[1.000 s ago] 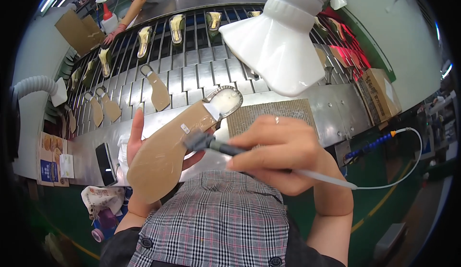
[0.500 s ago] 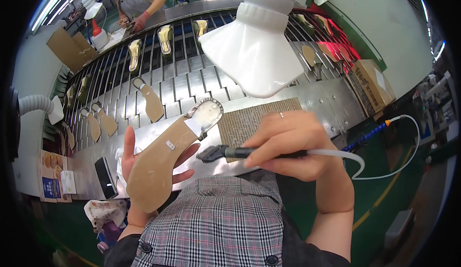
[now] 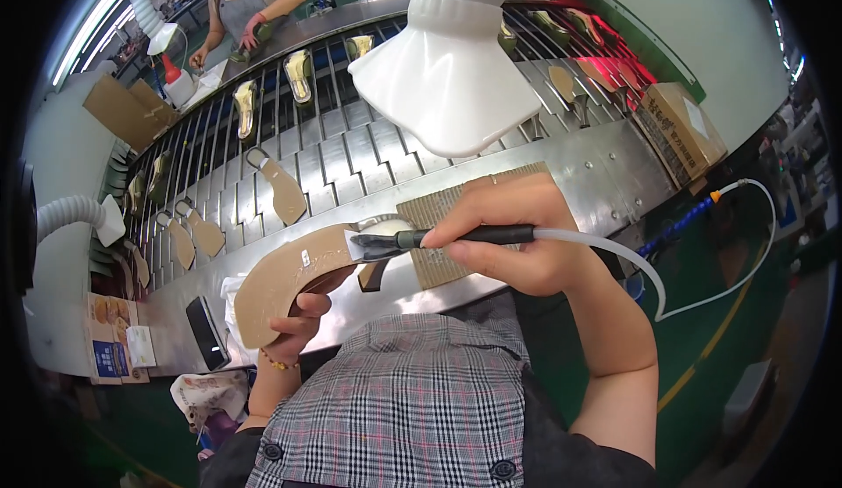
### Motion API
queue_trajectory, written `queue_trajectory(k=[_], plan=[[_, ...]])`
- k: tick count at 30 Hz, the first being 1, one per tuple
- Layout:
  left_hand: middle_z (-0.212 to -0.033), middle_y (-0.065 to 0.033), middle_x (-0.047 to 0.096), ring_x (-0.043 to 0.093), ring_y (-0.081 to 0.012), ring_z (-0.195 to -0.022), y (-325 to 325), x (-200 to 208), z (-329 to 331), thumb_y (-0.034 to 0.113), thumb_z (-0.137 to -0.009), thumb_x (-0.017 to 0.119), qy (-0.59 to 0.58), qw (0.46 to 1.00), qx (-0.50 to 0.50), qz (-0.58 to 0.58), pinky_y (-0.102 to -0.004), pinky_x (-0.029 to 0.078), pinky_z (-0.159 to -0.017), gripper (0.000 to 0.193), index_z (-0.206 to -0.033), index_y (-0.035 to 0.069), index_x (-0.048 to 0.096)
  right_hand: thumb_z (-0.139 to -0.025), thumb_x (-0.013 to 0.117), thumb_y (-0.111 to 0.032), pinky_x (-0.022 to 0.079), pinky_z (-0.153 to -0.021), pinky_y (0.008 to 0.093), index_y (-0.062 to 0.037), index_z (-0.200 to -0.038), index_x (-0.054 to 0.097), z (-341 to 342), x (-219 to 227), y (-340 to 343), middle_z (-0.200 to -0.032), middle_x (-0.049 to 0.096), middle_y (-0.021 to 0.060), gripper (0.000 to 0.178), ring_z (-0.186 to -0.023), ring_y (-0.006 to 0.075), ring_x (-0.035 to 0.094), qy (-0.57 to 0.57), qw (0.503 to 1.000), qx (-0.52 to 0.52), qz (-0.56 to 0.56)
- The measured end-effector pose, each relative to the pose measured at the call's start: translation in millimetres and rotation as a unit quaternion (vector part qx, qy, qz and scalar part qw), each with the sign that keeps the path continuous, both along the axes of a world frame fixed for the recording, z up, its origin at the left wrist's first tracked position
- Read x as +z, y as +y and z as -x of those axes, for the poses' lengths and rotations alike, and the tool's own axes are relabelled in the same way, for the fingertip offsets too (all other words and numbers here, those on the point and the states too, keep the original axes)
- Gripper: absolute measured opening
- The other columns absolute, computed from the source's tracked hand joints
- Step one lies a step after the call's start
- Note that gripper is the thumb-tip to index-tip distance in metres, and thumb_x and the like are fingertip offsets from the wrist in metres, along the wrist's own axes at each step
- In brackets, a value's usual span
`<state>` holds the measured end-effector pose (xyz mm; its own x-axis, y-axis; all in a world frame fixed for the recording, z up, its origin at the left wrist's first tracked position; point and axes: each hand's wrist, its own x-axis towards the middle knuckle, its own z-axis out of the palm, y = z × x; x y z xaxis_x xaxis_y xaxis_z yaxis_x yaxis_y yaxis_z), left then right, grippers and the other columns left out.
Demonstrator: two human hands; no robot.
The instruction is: The recorder uses a brush to apply white adhesive to the heel and edges of shoe soles before placing them on a conveyor belt.
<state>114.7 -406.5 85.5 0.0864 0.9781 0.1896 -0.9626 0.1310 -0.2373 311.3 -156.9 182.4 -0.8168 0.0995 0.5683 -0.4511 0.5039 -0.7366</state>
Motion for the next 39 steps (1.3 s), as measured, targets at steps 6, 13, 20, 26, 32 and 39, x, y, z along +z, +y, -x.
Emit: queue_trajectory(k=[6,13,20,26,32,39], plan=[[-0.118,-0.0107,0.056,0.045,-0.0152,-0.080,5.4,-19.3,-13.9,0.012,-0.095,0.053,0.029,0.991,0.063,0.115,-0.0276,0.050,-0.064,0.042,-0.134,-0.001,0.046,-0.071,0.070,-0.008,0.047,-0.054,0.0306,-0.0008,-0.085,0.074,-2.8,-6.3,-16.8,-0.071,0.068,0.0108,0.016,-0.060,0.0224,0.063,-0.001,0.992,-0.033,-0.119],[-0.127,-0.0044,0.051,0.048,-0.0124,-0.108,12.3,-12.7,-27.0,-0.005,-0.079,0.059,0.587,0.747,0.231,0.210,-0.0280,0.042,-0.095,0.068,-0.144,-0.006,0.039,-0.063,0.070,0.002,0.048,-0.054,0.0322,0.0004,-0.087,0.070,5.0,-27.8,-50.8,-0.074,0.068,0.0109,0.023,-0.059,0.0244,0.063,0.024,0.976,-0.036,-0.215],[-0.135,-0.0095,0.050,0.045,-0.0235,-0.129,17.0,-42.8,-30.0,0.000,-0.077,0.064,0.740,0.602,0.248,0.167,-0.0356,0.034,-0.111,0.065,-0.139,0.006,0.046,-0.064,0.071,0.002,0.048,-0.053,0.0310,0.0013,-0.087,0.070,17.2,-54.1,-64.0,-0.076,0.070,0.0121,0.023,-0.059,0.0235,0.063,0.051,0.980,-0.080,-0.176],[-0.123,-0.0160,0.050,0.046,-0.0338,-0.117,26.7,-62.9,-38.3,0.007,-0.080,0.069,0.820,0.445,0.324,0.156,-0.0426,0.035,-0.103,0.053,-0.128,0.002,0.048,-0.070,0.071,0.002,0.048,-0.051,0.0321,0.0021,-0.089,0.069,19.3,-57.6,-76.0,-0.071,0.066,0.0111,0.019,-0.057,0.0237,0.062,0.035,0.978,-0.105,-0.179],[-0.118,-0.0175,0.051,0.047,-0.0345,-0.110,29.4,-54.2,-39.4,0.005,-0.084,0.064,0.838,0.348,0.393,0.150,-0.0438,0.035,-0.099,0.039,-0.121,0.000,0.052,-0.069,0.072,0.004,0.049,-0.053,0.0322,0.0020,-0.091,0.069,17.8,-42.6,-79.4,-0.076,0.068,0.0126,0.022,-0.060,0.0246,0.063,0.025,0.979,-0.124,-0.157],[-0.123,-0.0148,0.055,0.052,-0.0277,-0.115,30.0,-53.7,-31.2,0.008,-0.084,0.071,0.827,0.296,0.438,0.190,-0.0384,0.039,-0.101,0.052,-0.130,0.001,0.048,-0.069,0.072,0.004,0.052,-0.058,0.0329,0.0002,-0.098,0.071,15.2,-29.4,-84.1,-0.084,0.068,0.0131,0.029,-0.067,0.0261,0.065,0.030,0.992,-0.007,-0.122]])
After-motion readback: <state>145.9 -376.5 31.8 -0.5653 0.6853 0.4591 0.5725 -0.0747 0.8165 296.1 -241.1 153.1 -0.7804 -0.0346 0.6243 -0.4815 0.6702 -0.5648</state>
